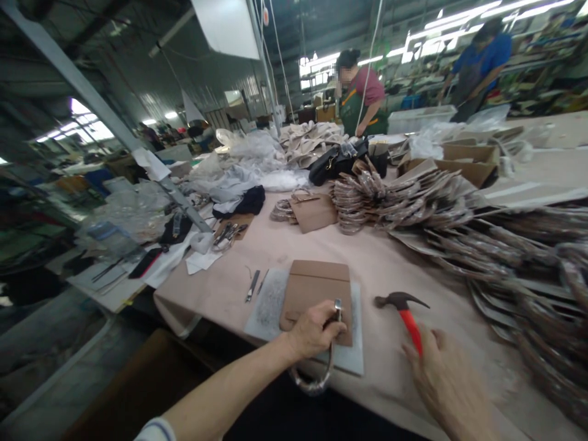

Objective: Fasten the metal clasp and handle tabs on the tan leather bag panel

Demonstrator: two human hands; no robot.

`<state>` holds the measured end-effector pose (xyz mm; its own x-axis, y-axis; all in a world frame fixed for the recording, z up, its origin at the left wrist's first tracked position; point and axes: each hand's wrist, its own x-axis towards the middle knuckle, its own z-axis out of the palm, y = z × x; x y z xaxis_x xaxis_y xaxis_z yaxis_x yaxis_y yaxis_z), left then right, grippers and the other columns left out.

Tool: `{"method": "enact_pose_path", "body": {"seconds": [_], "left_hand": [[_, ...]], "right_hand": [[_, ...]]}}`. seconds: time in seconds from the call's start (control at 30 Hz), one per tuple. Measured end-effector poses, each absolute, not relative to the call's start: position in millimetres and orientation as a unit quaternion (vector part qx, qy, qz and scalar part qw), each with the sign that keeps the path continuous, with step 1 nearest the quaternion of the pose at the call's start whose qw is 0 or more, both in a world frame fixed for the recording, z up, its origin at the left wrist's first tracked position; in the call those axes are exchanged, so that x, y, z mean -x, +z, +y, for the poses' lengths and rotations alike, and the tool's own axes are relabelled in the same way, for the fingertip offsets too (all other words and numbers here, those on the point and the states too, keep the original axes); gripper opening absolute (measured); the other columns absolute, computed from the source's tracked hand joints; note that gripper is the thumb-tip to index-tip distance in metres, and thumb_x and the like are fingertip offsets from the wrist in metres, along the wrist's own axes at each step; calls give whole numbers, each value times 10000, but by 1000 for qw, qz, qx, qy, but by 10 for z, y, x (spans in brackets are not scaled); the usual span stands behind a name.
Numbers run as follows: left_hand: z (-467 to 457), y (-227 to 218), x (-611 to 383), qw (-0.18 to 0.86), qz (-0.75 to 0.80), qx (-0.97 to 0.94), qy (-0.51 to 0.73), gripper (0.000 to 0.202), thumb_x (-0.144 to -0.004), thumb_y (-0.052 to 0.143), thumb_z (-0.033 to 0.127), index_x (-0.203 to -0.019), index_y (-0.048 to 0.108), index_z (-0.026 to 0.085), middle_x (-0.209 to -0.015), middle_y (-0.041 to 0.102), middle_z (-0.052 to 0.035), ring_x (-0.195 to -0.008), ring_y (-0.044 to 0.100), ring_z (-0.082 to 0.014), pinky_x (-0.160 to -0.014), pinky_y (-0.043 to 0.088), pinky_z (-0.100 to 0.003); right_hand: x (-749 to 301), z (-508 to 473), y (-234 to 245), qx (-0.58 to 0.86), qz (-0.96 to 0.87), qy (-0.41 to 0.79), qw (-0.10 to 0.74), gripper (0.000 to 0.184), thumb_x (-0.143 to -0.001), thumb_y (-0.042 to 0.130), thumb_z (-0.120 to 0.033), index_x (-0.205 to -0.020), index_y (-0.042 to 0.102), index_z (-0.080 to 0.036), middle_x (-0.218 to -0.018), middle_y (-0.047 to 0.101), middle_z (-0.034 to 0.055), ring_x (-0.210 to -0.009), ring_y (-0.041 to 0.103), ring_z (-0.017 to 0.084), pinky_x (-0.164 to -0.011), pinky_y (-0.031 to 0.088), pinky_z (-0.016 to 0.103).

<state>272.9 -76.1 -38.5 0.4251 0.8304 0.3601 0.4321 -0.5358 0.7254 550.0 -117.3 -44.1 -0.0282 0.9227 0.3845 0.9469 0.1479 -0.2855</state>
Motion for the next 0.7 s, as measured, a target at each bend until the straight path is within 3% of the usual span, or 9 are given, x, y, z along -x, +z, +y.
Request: {"method": "enact_pose_path", "body": {"seconds": [0.07, 0.13, 0.33, 0.53, 0.6, 0.7], "left_hand": [[-750, -327, -2718, 280, 393, -802, 352, 91, -893, 622, 233, -957, 634, 170, -963, 672, -70, -925, 646, -206, -867, 539, -314], [-742, -289, -2708, 290, 394, -803, 340, 82, -898, 620, 240, -931, 649, 171, -943, 679, -67, -913, 652, -203, -870, 542, -312], [-773, -297, -2752, 373, 422, -743, 362, 114, -891, 612, 264, -889, 688, 178, -928, 716, -67, -900, 675, -202, -903, 544, -329], [-314, -41, -2548, 540, 496, -350, 583, 445, -857, 612, 590, -858, 609, 145, -799, 705, -79, -712, 718, -211, -642, 579, -311], [-99, 51, -2233, 511, 504, -365, 594, 468, -791, 683, 593, -862, 602, 137, -829, 711, -91, -743, 726, -218, -638, 571, -294], [91, 66, -1575, 375, 644, -445, 497, 428, -835, 586, 568, -831, 598, 140, -847, 715, -98, -797, 728, -232, -682, 575, -310]], "right_hand": [[-5223, -1128, -507, 597, -751, -62, 275, 482, -953, 429, -467, -1251, 590, -124, -1248, 621, 270, -1034, 654, 395, -780, 542, 527], [-4911, -1108, -581, 534, -789, -25, 303, 498, -956, 479, -444, -1347, 521, -140, -1353, 587, 216, -1223, 575, 368, -954, 509, 526], [-4397, -1198, -844, 563, -782, 22, 267, 450, -979, 424, -301, -1411, 523, -227, -1451, 558, 120, -1328, 499, 360, -988, 461, 601], [-4468, -1208, -825, 567, -784, 41, 249, 427, -970, 446, -331, -1364, 564, -217, -1489, 525, 98, -1299, 528, 358, -1005, 435, 636], [-4472, -1195, -815, 563, -783, 39, 261, 426, -980, 437, -345, -1364, 559, -209, -1476, 537, 106, -1281, 543, 354, -1003, 436, 632], [-4460, -1186, -821, 557, -782, 35, 279, 428, -992, 421, -361, -1370, 544, -203, -1458, 552, 115, -1267, 552, 355, -1000, 432, 636]]}}
